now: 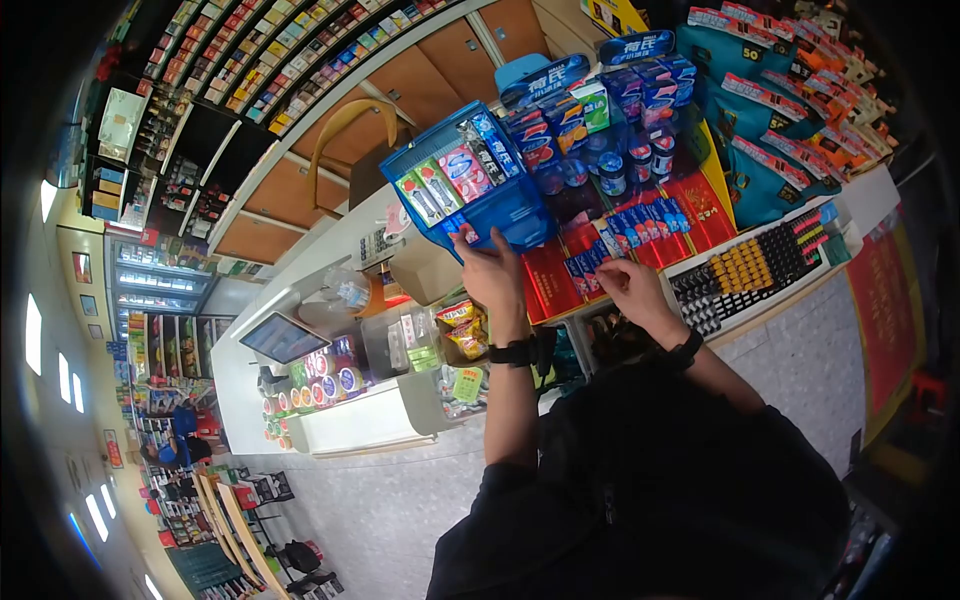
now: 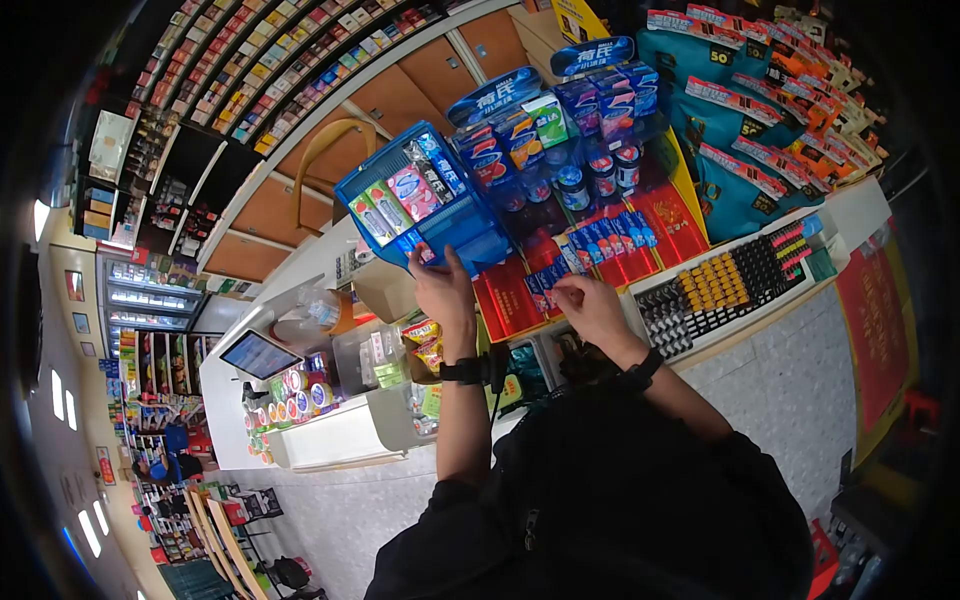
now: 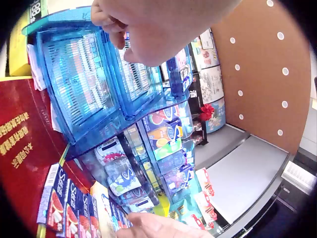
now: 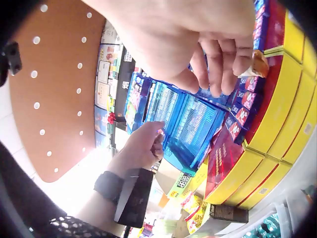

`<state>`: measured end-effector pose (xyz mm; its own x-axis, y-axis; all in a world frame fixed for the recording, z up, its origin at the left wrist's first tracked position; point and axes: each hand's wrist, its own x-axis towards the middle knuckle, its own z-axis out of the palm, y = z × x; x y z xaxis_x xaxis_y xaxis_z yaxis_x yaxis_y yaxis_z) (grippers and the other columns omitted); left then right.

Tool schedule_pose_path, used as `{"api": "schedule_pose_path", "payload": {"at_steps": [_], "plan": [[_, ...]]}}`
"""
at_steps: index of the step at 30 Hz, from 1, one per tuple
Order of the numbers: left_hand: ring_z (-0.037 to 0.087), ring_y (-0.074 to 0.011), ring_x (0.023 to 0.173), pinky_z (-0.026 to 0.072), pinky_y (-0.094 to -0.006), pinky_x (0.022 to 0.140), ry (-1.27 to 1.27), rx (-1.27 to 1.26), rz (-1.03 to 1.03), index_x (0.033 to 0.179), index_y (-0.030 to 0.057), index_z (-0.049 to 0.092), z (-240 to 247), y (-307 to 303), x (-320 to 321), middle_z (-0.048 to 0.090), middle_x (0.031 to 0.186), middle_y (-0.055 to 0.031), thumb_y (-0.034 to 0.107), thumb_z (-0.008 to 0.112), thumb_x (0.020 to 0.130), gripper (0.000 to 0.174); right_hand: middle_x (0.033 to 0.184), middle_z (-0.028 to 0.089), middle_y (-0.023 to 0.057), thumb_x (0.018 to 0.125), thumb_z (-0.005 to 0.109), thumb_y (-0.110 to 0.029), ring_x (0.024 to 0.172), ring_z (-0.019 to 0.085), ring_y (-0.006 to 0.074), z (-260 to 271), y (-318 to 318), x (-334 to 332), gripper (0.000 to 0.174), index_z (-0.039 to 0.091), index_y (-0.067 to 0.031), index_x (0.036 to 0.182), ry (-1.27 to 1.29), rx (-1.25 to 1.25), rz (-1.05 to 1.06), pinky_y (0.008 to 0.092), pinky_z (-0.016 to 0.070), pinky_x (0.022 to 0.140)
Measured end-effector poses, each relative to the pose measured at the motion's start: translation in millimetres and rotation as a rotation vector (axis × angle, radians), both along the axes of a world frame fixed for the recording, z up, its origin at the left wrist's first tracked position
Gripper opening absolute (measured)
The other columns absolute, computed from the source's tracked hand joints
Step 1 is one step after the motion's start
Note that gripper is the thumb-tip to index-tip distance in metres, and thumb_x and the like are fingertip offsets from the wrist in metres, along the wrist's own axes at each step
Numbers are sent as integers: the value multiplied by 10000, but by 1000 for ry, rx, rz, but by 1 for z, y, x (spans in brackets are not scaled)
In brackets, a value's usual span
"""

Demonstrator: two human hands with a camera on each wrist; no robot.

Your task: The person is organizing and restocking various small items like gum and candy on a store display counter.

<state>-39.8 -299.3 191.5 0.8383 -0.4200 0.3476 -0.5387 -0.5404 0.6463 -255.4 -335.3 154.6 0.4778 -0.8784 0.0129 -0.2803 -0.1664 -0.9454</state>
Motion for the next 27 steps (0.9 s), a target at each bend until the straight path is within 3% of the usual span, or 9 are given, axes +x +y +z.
{"api": "schedule_pose_path", "payload": {"at_steps": [5, 13, 17, 19, 27], "plan": [[674, -316, 633, 511, -446, 615, 8, 17, 54, 1232, 35, 532, 7, 1, -2, 679, 663, -95, 360, 690, 866, 515, 805, 713, 108, 881, 701, -194, 695, 686, 203, -3, 0, -1, 206, 686, -13, 977, 12, -19, 6, 299, 521, 641], [696, -336, 714, 531, -435, 658, 63, 22, -7, 1043, 18, 646, 8, -1, 5, 702, 737, -145, 393, 697, 846, 426, 803, 712, 109, 878, 699, -183, 696, 688, 210, -9, 2, -1, 202, 687, -12, 985, -15, -17, 9, 302, 525, 639], [695, -341, 727, 531, -435, 662, 51, 34, 12, 1051, 20, 641, 11, -9, 14, 698, 745, -163, 396, 704, 836, 438, 805, 710, 111, 878, 693, -174, 709, 688, 209, -11, 3, 0, 203, 685, -8, 994, 0, -35, 22, 307, 525, 638], [671, -356, 642, 520, -453, 605, -118, 56, -31, 1006, 35, 630, 4, -12, 22, 667, 663, -156, 357, 695, 853, 362, 805, 710, 110, 879, 691, -173, 712, 686, 206, -10, 4, 1, 204, 685, -8, 998, 7, -52, 32, 309, 525, 638], [688, -328, 625, 535, -415, 618, 35, -27, 1, 827, 22, 705, 22, 0, 6, 665, 616, -145, 380, 697, 825, 358, 824, 718, 105, 879, 695, -171, 710, 681, 201, -8, 7, 1, 201, 694, -5, 992, 54, -40, 27, 307, 522, 657]]}}
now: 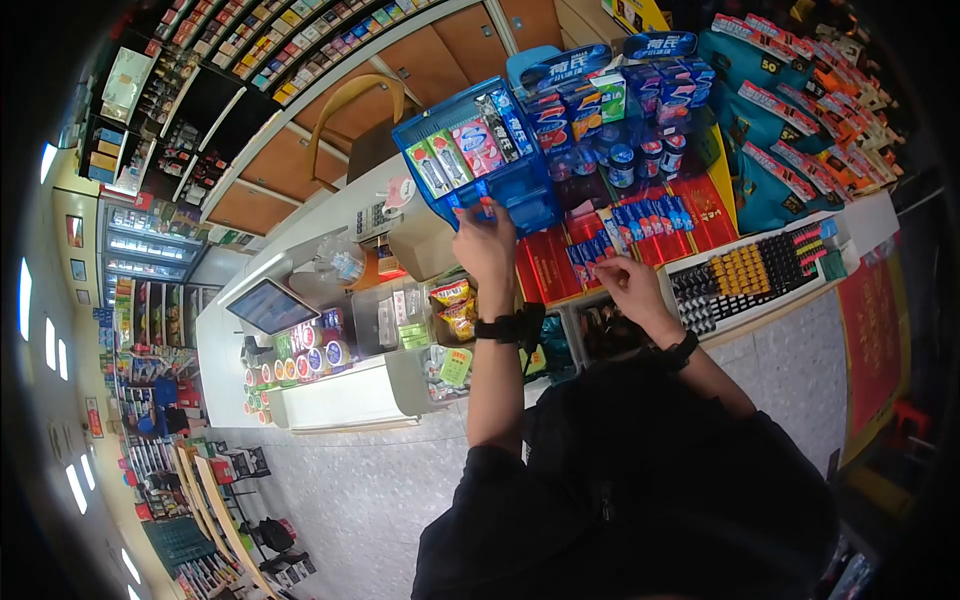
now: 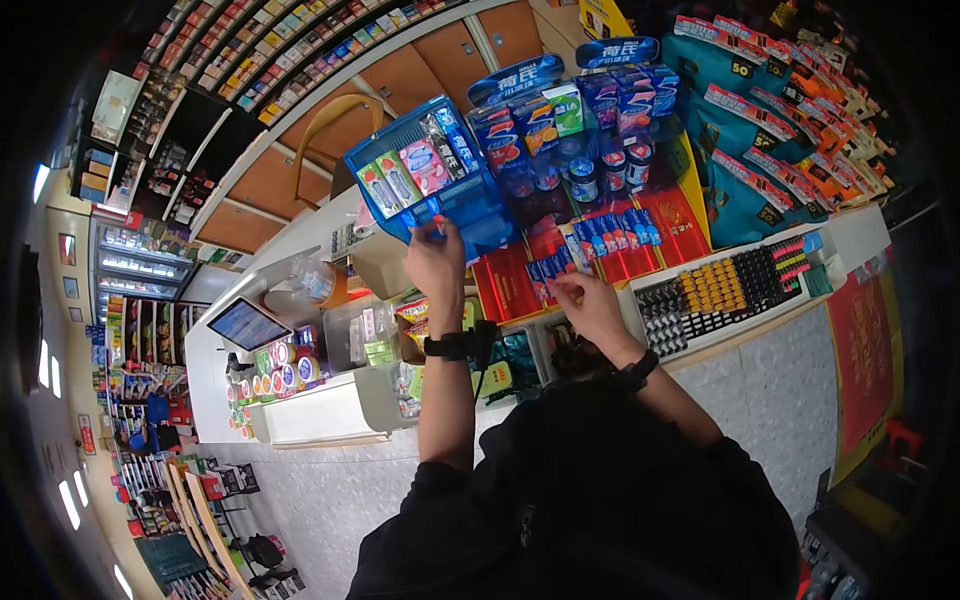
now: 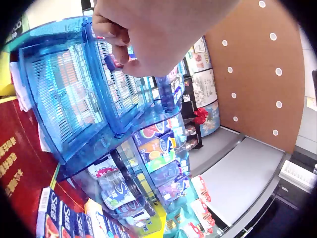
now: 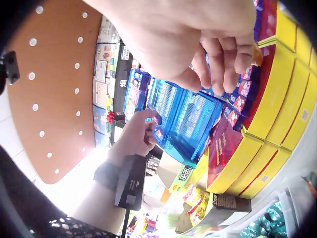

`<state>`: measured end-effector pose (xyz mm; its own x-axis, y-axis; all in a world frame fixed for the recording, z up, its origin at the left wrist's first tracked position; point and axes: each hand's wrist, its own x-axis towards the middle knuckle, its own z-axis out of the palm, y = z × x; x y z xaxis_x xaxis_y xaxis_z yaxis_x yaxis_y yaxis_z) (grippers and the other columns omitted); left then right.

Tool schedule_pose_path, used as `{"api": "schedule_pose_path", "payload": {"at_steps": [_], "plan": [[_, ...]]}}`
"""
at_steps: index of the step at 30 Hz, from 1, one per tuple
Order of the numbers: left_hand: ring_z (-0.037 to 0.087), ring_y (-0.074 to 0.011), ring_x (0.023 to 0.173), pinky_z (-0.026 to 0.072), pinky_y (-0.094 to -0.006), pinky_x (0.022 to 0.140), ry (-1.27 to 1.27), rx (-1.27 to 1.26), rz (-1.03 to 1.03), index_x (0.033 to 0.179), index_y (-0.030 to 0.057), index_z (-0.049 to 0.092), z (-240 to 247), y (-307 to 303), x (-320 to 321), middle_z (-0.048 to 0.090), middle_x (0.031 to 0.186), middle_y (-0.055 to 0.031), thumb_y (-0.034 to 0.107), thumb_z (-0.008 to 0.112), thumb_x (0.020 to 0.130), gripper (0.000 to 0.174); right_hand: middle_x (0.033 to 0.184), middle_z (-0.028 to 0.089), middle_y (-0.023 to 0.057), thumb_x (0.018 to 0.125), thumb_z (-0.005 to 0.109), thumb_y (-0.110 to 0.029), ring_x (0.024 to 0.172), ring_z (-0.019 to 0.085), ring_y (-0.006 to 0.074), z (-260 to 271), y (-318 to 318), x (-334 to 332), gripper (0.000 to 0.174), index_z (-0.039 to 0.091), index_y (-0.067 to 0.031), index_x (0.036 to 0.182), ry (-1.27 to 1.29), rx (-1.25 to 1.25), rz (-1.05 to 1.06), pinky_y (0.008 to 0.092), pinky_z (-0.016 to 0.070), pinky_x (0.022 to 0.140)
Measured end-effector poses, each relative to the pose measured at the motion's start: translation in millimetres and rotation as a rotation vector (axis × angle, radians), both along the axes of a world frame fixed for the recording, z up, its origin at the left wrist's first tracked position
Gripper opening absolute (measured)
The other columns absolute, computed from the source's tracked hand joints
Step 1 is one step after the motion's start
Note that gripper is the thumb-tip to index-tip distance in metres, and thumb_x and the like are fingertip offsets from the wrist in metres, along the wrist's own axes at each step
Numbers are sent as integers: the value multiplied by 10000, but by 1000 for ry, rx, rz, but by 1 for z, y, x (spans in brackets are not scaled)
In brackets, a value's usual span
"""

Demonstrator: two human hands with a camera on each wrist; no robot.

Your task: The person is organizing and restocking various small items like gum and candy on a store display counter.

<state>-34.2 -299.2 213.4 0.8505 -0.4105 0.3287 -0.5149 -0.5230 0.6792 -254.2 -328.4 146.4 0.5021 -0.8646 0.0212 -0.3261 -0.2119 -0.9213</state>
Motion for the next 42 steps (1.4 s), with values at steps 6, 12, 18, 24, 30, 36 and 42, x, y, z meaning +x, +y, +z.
{"api": "schedule_pose_path", "payload": {"at_steps": [6, 12, 18, 24, 30, 36, 42], "plan": [[685, -320, 589, 541, -400, 582, -5, 63, -221, 761, 57, 714, -21, 39, -43, 663, 604, -146, 387, 700, 801, 333, 819, 720, 119, 884, 689, -174, 739, 696, 228, 1, 3, 3, 197, 693, -1, 979, -17, 0, 15, 311, 524, 660], [675, -353, 582, 548, -428, 561, -1, 386, -317, 749, 37, 696, -68, 56, -83, 650, 611, -197, 352, 699, 791, 318, 828, 721, 124, 883, 682, -172, 735, 701, 239, -8, 7, 9, 195, 685, 1, 972, -10, 50, 54, 323, 539, 673], [672, -366, 581, 545, -441, 548, 9, 345, -340, 730, 35, 682, -80, 55, -87, 644, 604, -200, 366, 685, 824, 344, 840, 722, 129, 881, 682, -176, 747, 705, 247, -17, 10, 11, 197, 684, -3, 975, -22, 20, 75, 324, 543, 675], [674, -363, 590, 537, -437, 539, 29, 304, -317, 748, 53, 706, -88, 48, -86, 654, 609, -182, 375, 653, 876, 351, 839, 719, 137, 874, 686, -176, 764, 707, 256, -15, 9, 7, 203, 684, -2, 978, 0, 8, 65, 330, 543, 685], [673, -351, 588, 534, -429, 551, 38, 272, -265, 825, 59, 714, -86, 48, -73, 661, 616, -165, 354, 633, 901, 315, 848, 720, 132, 877, 681, -169, 757, 701, 245, -11, 9, 4, 199, 682, 3, 978, -17, 17, 39, 322, 537, 679], [658, -306, 556, 511, -418, 549, -13, 40, -29, 1050, 24, 684, -23, 32, -17, 653, 600, -110, 335, 623, 905, 348, 860, 721, 130, 884, 670, -150, 736, 687, 232, -7, 9, -1, 187, 682, 5, 989, -28, 11, 69, 314, 530, 681], [662, -289, 577, 509, -409, 579, -58, 29, 30, 1277, -58, 570, -11, 15, 7, 647, 611, -125, 330, 637, 893, 549, 879, 724, 126, 883, 674, -157, 743, 689, 233, -1, 10, -3, 193, 689, -1, 997, -3, -26, 64, 316, 530, 680]]}}
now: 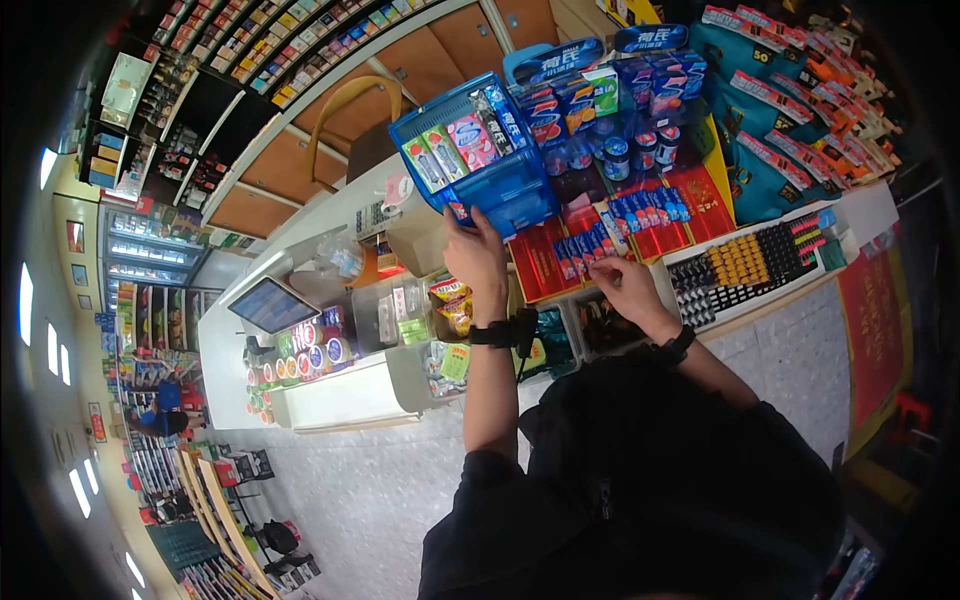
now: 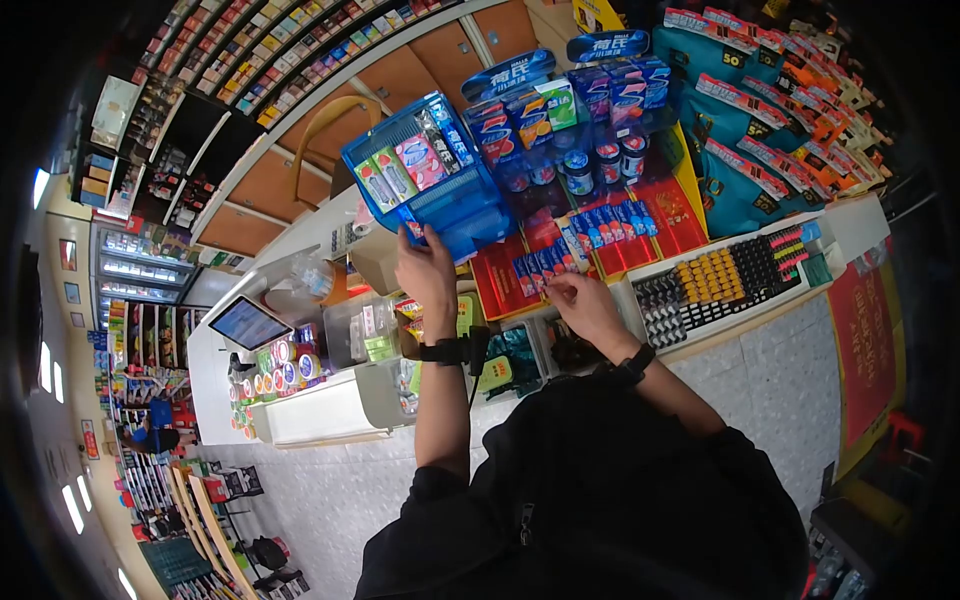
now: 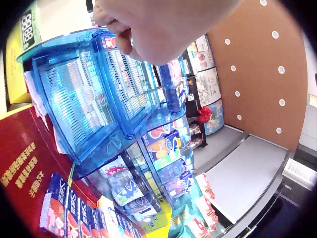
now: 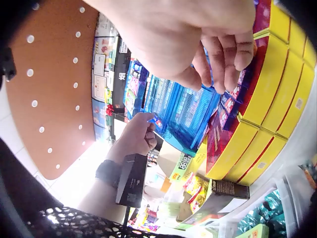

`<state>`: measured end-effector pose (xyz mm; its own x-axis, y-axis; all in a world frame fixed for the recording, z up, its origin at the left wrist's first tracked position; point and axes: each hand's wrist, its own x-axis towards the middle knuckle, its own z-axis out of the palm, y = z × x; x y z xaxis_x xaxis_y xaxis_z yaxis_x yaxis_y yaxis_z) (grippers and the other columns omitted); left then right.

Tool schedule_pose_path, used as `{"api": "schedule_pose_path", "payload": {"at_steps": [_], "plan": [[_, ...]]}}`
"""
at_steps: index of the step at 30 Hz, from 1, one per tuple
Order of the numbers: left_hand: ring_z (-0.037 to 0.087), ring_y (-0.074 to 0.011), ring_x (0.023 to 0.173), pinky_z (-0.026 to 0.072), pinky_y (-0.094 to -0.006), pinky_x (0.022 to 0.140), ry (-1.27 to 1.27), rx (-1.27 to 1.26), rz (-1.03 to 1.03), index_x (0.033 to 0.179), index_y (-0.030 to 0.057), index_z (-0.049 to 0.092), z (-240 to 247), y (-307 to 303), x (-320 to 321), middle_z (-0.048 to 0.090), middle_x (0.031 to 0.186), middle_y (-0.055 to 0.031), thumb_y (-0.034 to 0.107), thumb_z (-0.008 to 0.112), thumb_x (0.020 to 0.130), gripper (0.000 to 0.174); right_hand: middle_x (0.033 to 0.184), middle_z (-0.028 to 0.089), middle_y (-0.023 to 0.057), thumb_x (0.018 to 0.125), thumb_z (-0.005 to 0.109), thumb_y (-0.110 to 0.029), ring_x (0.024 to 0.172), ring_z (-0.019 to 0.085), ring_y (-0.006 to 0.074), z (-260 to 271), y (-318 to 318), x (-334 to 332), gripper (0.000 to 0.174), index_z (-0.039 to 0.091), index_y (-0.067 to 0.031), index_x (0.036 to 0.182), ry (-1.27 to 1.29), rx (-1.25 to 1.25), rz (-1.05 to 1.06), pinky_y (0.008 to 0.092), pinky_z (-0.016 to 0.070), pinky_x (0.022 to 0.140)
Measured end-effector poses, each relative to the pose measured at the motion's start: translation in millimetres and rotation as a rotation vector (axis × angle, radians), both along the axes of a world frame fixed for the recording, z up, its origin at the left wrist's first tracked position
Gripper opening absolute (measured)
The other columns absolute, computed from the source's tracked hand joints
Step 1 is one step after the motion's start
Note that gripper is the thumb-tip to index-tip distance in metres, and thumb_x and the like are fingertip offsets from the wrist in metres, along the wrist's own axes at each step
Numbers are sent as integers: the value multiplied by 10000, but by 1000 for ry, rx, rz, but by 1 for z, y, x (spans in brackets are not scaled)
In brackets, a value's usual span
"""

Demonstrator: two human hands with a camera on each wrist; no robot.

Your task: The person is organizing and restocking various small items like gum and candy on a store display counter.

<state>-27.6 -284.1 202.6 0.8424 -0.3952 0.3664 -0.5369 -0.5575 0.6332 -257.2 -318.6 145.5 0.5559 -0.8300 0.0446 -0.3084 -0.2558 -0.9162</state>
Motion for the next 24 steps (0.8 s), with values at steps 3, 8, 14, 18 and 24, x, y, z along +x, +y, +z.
{"api": "schedule_pose_path", "payload": {"at_steps": [3, 8, 14, 18, 24], "plan": [[656, -289, 571, 505, -414, 578, -26, 22, 5, 1308, -76, 530, -14, -5, -3, 647, 614, -116, 328, 647, 886, 595, 890, 728, 116, 882, 676, -164, 746, 690, 234, 1, 0, -1, 192, 692, -6, 991, -14, 15, -15, 319, 531, 682], [659, -303, 572, 505, -425, 582, 71, -85, 33, 1373, -80, 458, -11, -8, -8, 650, 597, -136, 334, 631, 892, 658, 880, 729, 112, 879, 678, -167, 739, 693, 231, -3, 2, 3, 180, 696, -18, 979, -12, 42, -12, 321, 534, 682], [655, -318, 564, 504, -421, 573, 41, 78, 17, 1387, -73, 446, -15, -6, -8, 646, 581, -124, 320, 617, 901, 648, 858, 727, 115, 877, 682, -162, 751, 701, 233, -8, 0, 7, 175, 694, -14, 970, -19, 34, 0, 315, 537, 682], [663, -322, 586, 506, -419, 584, 77, 72, 0, 1387, -84, 435, -6, -4, -15, 649, 590, -131, 310, 609, 905, 647, 856, 727, 116, 881, 680, -160, 752, 702, 235, -5, -1, 6, 168, 692, -12, 961, -12, 73, -2, 313, 538, 682], [679, -300, 611, 511, -410, 615, 163, -141, -88, 1410, -104, 369, -17, -11, -11, 666, 605, -118, 277, 620, 906, 680, 854, 727, 113, 887, 673, -159, 746, 696, 232, -6, -2, 5, 170, 690, -10, 966, -14, 41, -9, 313, 534, 678]]}}
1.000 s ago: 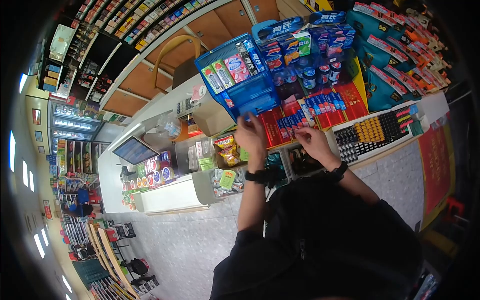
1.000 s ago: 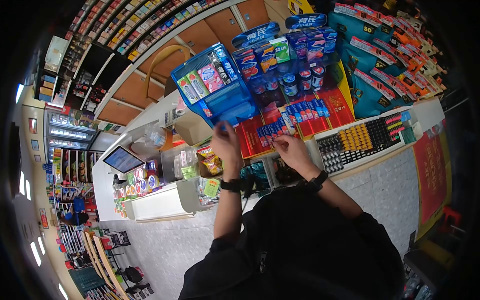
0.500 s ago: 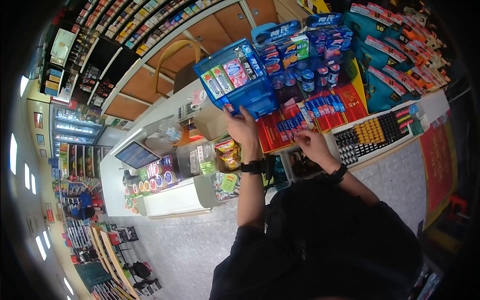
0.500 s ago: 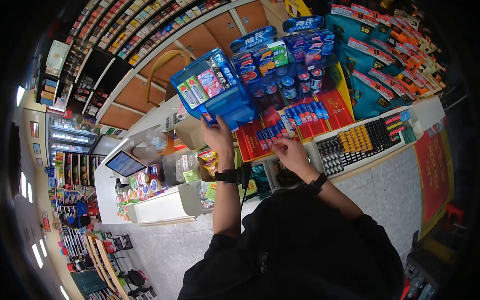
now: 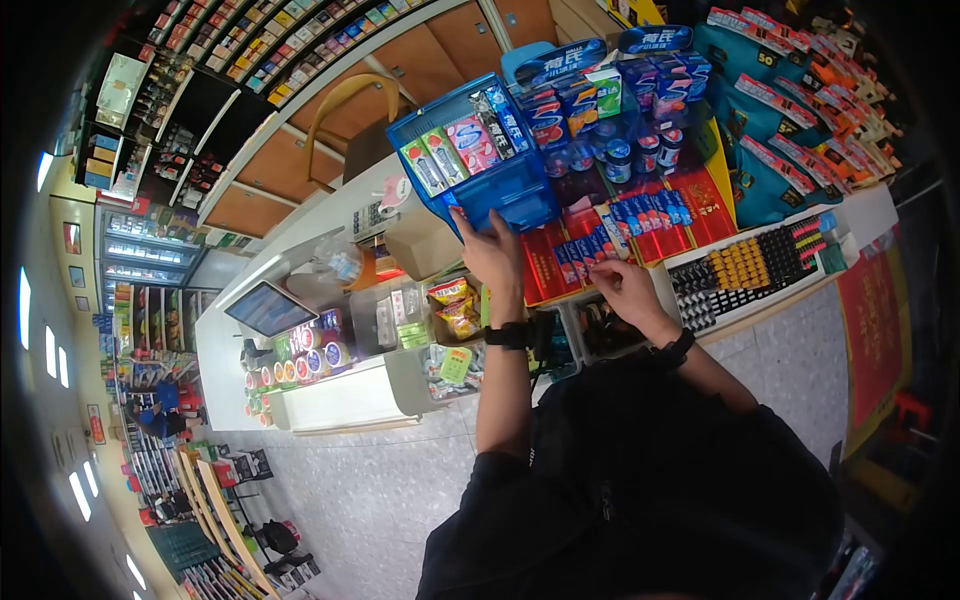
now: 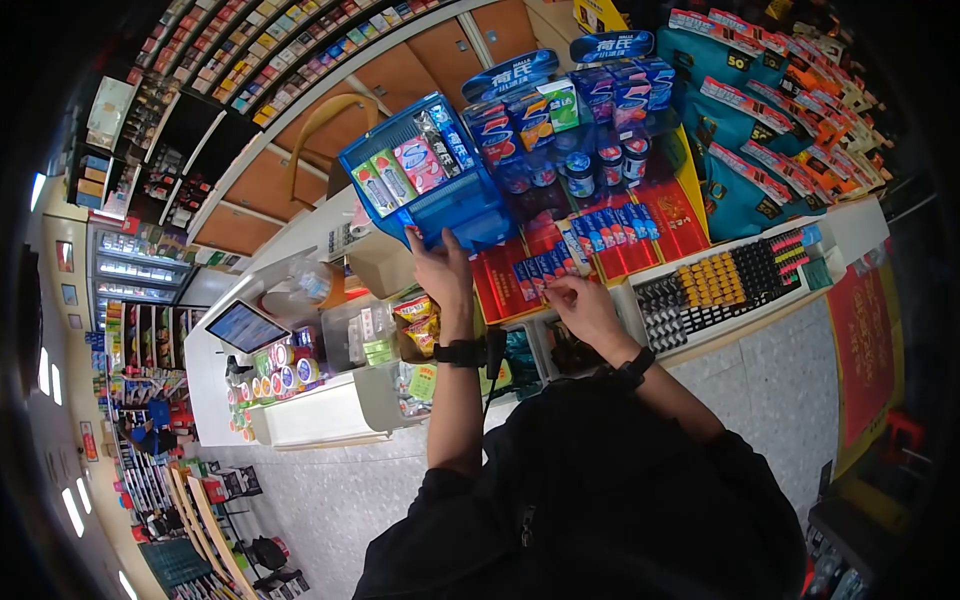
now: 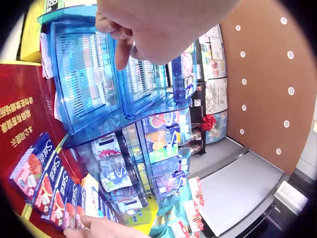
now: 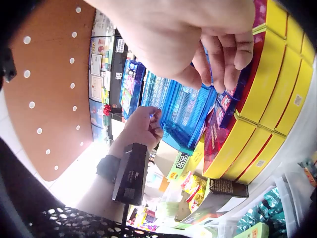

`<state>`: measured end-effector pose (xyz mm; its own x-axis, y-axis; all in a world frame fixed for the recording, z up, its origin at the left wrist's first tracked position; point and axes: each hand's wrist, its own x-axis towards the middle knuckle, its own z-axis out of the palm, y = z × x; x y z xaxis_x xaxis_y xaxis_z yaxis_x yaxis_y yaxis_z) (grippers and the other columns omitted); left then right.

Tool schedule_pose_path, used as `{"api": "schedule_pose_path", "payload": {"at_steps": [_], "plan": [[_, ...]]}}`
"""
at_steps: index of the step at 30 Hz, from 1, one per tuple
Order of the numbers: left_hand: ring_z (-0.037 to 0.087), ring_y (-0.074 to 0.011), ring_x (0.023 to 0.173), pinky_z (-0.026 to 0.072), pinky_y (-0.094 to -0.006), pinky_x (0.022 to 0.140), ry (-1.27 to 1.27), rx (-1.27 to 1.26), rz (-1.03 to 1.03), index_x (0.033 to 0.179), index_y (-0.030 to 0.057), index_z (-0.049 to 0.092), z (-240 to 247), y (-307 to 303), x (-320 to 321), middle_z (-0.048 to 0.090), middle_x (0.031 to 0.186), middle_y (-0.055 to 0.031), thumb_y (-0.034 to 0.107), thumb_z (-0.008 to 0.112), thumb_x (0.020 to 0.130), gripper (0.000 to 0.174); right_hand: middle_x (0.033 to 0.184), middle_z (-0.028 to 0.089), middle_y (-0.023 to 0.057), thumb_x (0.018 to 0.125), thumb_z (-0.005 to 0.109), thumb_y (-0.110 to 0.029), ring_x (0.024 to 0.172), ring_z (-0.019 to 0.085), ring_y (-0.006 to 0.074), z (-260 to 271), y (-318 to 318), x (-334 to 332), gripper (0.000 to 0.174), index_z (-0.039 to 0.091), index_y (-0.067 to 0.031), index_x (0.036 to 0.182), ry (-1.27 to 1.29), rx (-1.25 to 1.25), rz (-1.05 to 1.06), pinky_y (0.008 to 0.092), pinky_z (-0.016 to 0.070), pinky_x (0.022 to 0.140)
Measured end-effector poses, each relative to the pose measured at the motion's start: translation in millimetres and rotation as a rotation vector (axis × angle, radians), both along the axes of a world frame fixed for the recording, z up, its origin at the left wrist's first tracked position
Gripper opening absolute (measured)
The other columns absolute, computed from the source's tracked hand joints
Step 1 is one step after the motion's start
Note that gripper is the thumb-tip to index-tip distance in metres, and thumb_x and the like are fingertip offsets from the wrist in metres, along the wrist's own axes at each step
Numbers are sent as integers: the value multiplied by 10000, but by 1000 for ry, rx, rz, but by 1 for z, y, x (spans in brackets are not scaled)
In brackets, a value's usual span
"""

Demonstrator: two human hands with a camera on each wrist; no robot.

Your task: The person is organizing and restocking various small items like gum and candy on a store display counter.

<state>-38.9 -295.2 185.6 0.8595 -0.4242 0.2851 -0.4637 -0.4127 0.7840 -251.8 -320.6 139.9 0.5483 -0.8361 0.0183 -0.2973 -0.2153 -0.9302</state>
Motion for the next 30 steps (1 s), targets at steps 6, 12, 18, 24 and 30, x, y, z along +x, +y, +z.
{"api": "schedule_pose_path", "payload": {"at_steps": [6, 12, 18, 24, 30], "plan": [[686, -297, 629, 519, -390, 638, -9, 54, 43, 1406, -118, 361, 9, -1, 6, 680, 627, -123, 280, 621, 907, 689, 855, 726, 113, 889, 670, -148, 746, 695, 229, 1, -1, 1, 172, 691, -6, 983, 13, 23, -4, 309, 533, 679], [695, -311, 668, 522, -378, 663, 6, 200, 18, 1441, -124, 281, 7, -6, 3, 685, 630, -123, 313, 614, 908, 765, 849, 725, 114, 882, 671, -123, 747, 697, 226, 2, -3, 1, 169, 691, -1, 996, -9, 17, -2, 305, 533, 673], [676, -407, 717, 514, -487, 666, 55, -11, 70, 1359, 1, 448, 3, -9, 4, 686, 731, -198, 350, 651, 876, 630, 856, 727, 118, 879, 673, -113, 746, 698, 222, 1, -4, 0, 165, 694, -4, 1001, -5, 0, -17, 302, 535, 676], [684, -391, 763, 521, -457, 718, -154, 212, 118, 1181, 22, 577, 12, -8, 11, 695, 774, -195, 375, 673, 862, 485, 851, 729, 117, 882, 679, -125, 732, 693, 207, 2, -4, 2, 174, 697, -6, 1008, -4, -2, -22, 298, 532, 673], [668, -400, 653, 526, -476, 585, -276, 324, 86, 936, 52, 679, 19, -5, 28, 669, 685, -201, 340, 624, 899, 296, 835, 726, 114, 877, 682, -124, 723, 691, 206, 4, -3, 3, 176, 700, -1, 1002, -15, 4, -13, 297, 527, 666]]}}
